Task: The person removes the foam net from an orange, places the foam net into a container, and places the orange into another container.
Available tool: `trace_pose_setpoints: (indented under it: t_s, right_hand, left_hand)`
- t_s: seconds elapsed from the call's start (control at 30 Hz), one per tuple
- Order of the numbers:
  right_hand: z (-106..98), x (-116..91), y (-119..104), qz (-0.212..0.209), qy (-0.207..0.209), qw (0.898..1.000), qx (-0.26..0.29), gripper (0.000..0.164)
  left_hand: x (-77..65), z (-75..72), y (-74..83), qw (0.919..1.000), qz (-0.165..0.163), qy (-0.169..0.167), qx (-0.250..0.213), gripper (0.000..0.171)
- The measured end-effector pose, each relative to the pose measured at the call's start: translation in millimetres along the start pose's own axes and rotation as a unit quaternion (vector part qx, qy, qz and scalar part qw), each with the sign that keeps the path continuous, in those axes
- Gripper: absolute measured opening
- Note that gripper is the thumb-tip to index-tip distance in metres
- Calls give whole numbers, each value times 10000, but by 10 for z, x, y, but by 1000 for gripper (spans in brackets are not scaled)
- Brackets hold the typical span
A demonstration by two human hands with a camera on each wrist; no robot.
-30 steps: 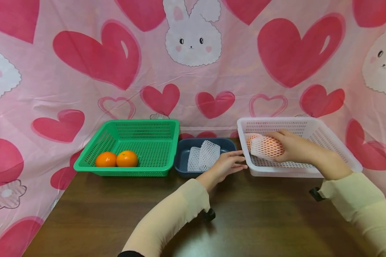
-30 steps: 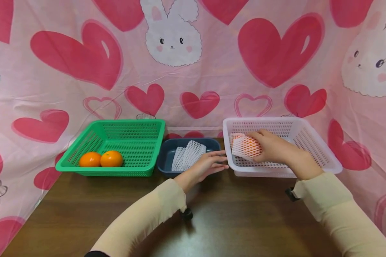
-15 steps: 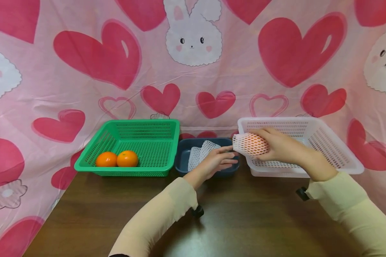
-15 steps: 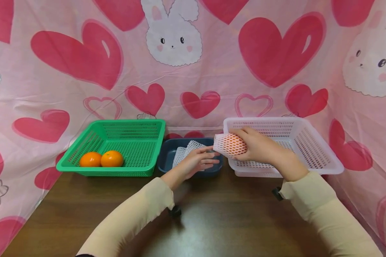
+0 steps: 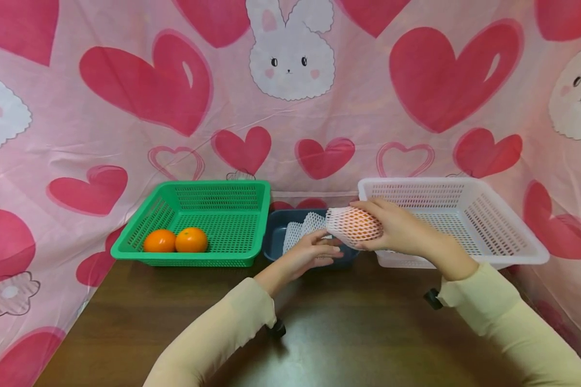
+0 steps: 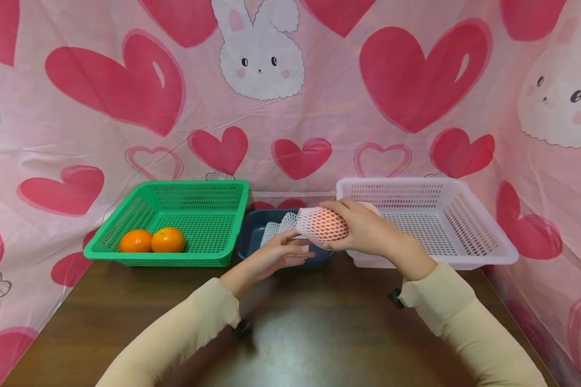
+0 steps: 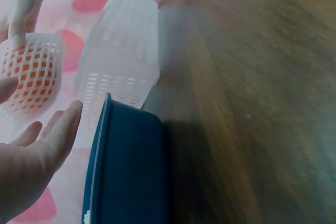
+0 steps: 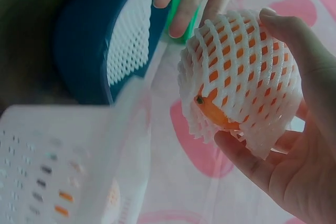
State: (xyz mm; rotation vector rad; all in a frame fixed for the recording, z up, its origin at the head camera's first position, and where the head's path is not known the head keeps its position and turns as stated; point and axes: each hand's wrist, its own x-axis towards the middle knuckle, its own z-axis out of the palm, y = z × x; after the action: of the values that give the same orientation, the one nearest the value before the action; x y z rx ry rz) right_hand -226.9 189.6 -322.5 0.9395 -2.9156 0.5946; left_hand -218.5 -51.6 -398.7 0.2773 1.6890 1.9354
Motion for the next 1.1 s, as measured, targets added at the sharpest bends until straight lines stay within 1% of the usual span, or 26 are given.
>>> trace_pose_setpoints:
  t_s: [0.03,0.2,0.3,0.43,0.67,0.8,0.97,1.1]
  right_hand:
    - [25,4,-15,-7,-8,10000,31,89]
    - [161,19,-88,-329,45,9994,102,89]
    - [246,14,-135,-497,90,9987,89,88]
    - [365,1,-180,-711,216,9972,49,83]
    - [532,-29,-275,-682,277,9973,-40,83]
    - [635,-33,-321,-774,292,9966,-62,83]
    - [767,-45,-371,-858,195,9960,177,82]
    - [868,-65,-404,-903,95,9953,325,83]
  left_hand:
    - [-27,-12,-15,10000,-37,-35,41,58]
    - [-165,-66,-111,9997,-164,-179,73,63]
    - [-238,-88,-172,9996,-195,-182,44,63]
    - [-318,-105,-225,9997,-204,-152,-6,59]
    - [-451,-189,-305,9995,-248,-165,61,59]
    - [-505,-232,-374,9995,-315,-56,11,59]
    - [-566,-255,-455,9992,-379,46,-134,57]
    - [-627,-288,-507,9987,-490,44,-134,59]
